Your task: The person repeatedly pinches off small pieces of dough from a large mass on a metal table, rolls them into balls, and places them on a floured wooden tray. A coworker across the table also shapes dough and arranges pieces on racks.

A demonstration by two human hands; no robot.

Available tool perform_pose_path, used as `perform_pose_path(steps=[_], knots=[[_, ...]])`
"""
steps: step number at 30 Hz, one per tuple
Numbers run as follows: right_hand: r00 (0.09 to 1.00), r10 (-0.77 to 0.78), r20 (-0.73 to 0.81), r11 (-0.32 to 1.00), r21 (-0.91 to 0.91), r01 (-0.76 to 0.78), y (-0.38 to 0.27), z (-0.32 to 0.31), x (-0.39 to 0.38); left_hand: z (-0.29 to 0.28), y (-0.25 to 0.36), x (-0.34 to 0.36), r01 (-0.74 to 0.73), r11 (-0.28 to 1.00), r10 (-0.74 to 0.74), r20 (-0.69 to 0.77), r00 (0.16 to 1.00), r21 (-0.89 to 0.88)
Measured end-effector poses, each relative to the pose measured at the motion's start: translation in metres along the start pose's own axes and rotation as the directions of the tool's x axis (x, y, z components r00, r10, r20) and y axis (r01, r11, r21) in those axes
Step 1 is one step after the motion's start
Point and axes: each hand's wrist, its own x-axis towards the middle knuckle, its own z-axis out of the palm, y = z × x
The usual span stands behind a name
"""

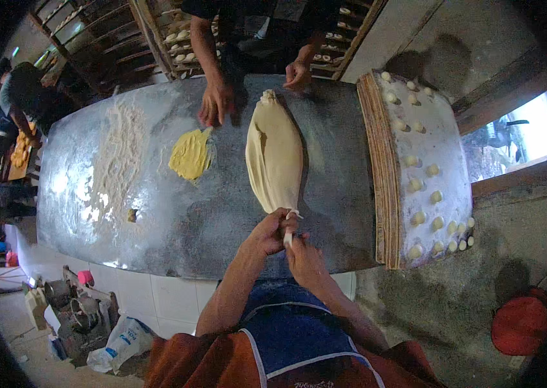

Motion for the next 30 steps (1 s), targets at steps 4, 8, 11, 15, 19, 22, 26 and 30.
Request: perform_pose_path(steps=[4, 8, 11, 15, 19, 22, 26, 30], knots=[[0.773, -0.622, 0.128, 0.746, 0.398, 0.534, -0.032, -0.028, -0.046, -0.060, 0.013, -0.004, 0.028, 0.998, -0.015, 0.248, 0.969, -0.050], [0.816, -0.553, -0.168, 0.654, 0.519, 0.550, -0.055, -0.039, 0.027, -0.006, -0.004, -0.053, -0.138, 0.444, 0.553, -0.149, 0.820, 0.885], [0.833, -0.546, 0.090, 0.551, 0.787, 0.277, -0.040, 0.004, 0.117, -0.071, -0.015, -0.056, -0.113, -0.471, 0.569, 0.400, 0.718, 0.875], [0.713, -0.433, 0.552, 0.560, 0.784, -0.267, -0.031, 0.044, 0.149, 0.064, -0.018, -0.121, 0.198, -0.591, 0.079, -0.188, 0.979, 0.782], [0.879, -0.476, 0.044, 0.472, 0.856, 0.212, -0.003, 0.061, 0.124, 0.141, -0.040, -0.172, -0.352, -0.586, 0.182, 0.542, 0.821, 0.730], [0.859, -0.462, -0.220, 0.834, 0.222, 0.506, 0.031, 0.029, 0.053, 0.049, -0.022, -0.148, -0.058, -0.713, 0.431, 0.502, 0.750, 0.699], [0.872, -0.460, -0.170, 0.875, -0.255, 0.412, 0.143, 0.029, -0.021, -0.119, -0.043, -0.163, 0.252, -0.665, 0.622, 0.334, 0.708, 0.703], [0.856, -0.287, -0.429, 0.932, -0.331, 0.147, 0.132, -0.006, 0.036, -0.103, 0.029, -0.107, 0.513, -0.626, 0.780, 0.482, 0.400, 0.587]])
